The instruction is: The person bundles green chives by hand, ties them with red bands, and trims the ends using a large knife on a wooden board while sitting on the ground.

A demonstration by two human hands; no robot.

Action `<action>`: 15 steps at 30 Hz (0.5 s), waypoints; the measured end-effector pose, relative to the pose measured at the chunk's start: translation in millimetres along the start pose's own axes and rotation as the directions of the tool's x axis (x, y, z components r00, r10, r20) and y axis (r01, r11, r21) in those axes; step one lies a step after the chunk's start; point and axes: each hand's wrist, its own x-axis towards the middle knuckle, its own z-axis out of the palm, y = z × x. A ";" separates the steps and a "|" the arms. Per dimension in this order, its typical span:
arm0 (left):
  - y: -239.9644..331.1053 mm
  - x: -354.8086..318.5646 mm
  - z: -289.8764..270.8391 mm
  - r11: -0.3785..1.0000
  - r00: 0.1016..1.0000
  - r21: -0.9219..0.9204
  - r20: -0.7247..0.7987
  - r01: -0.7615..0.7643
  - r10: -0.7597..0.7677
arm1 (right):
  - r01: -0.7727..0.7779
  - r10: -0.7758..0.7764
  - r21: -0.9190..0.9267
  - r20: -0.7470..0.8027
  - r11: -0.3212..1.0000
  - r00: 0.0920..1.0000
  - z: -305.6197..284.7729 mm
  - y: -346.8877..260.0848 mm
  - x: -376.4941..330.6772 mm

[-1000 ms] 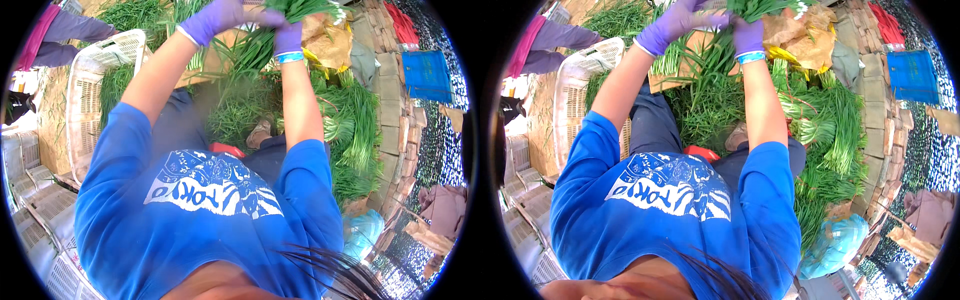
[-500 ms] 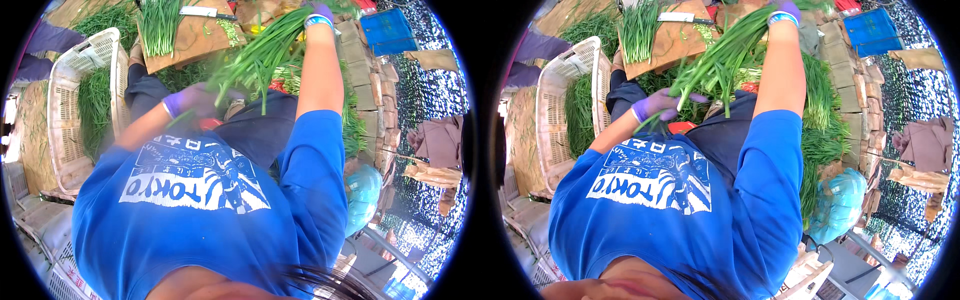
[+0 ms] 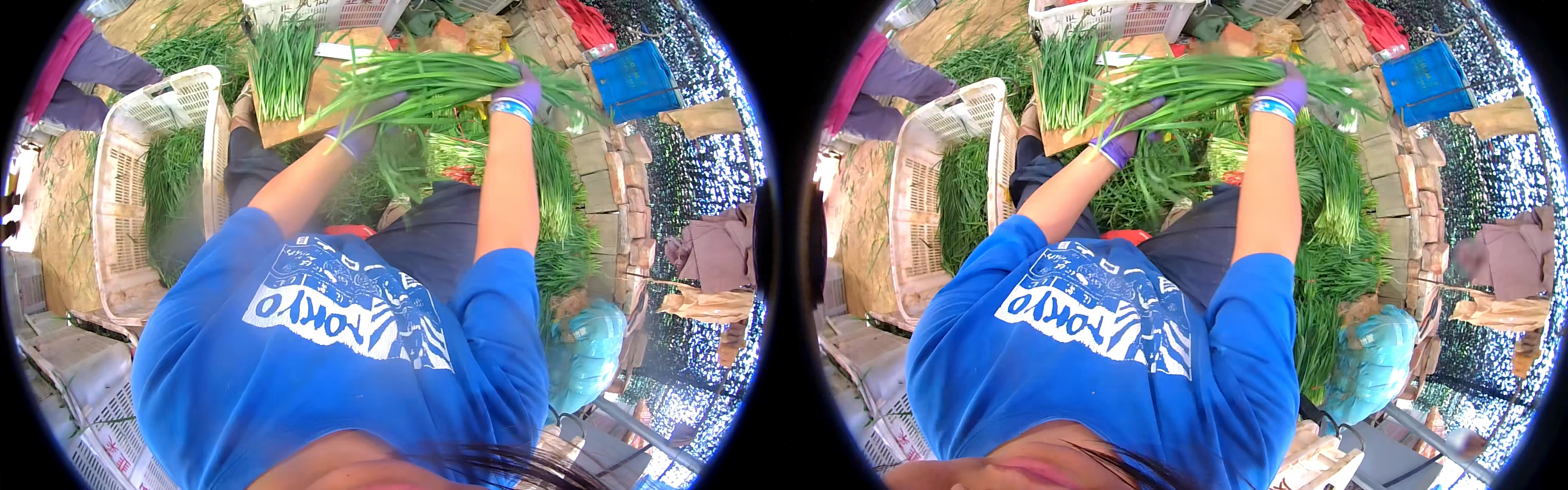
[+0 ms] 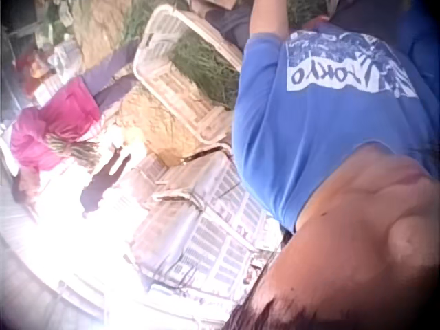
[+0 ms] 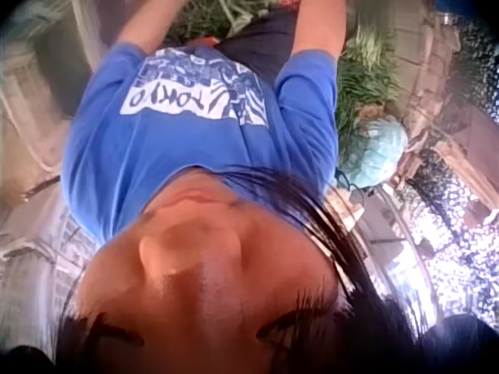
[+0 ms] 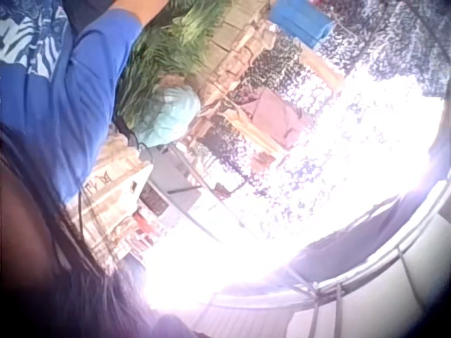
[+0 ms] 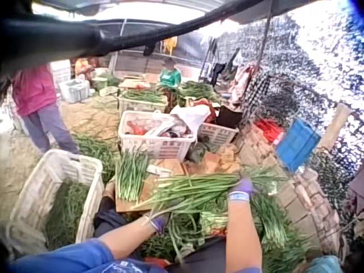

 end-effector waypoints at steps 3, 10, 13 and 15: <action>-19.9 -9.9 6.7 0.980 0.996 0.178 -0.013 -0.086 0.089 | -0.217 0.250 0.280 -0.087 0.935 0.964 -49.7 -7.8 11.9; -24.9 -67.2 -53.1 0.921 0.999 0.390 0.032 0.008 -0.022 | -0.227 0.259 0.281 -0.084 0.933 0.962 -59.3 9.4 -1.5; 9.6 -103.9 -63.9 0.932 0.962 0.306 0.124 0.196 -0.243 | -0.176 0.236 0.365 -0.128 0.914 0.963 -87.7 -28.3 6.5; 13.1 -107.3 -96.2 0.479 0.884 0.867 0.324 -0.134 -0.338 | -0.020 0.065 0.442 -0.086 0.897 0.994 -100.1 -47.7 21.1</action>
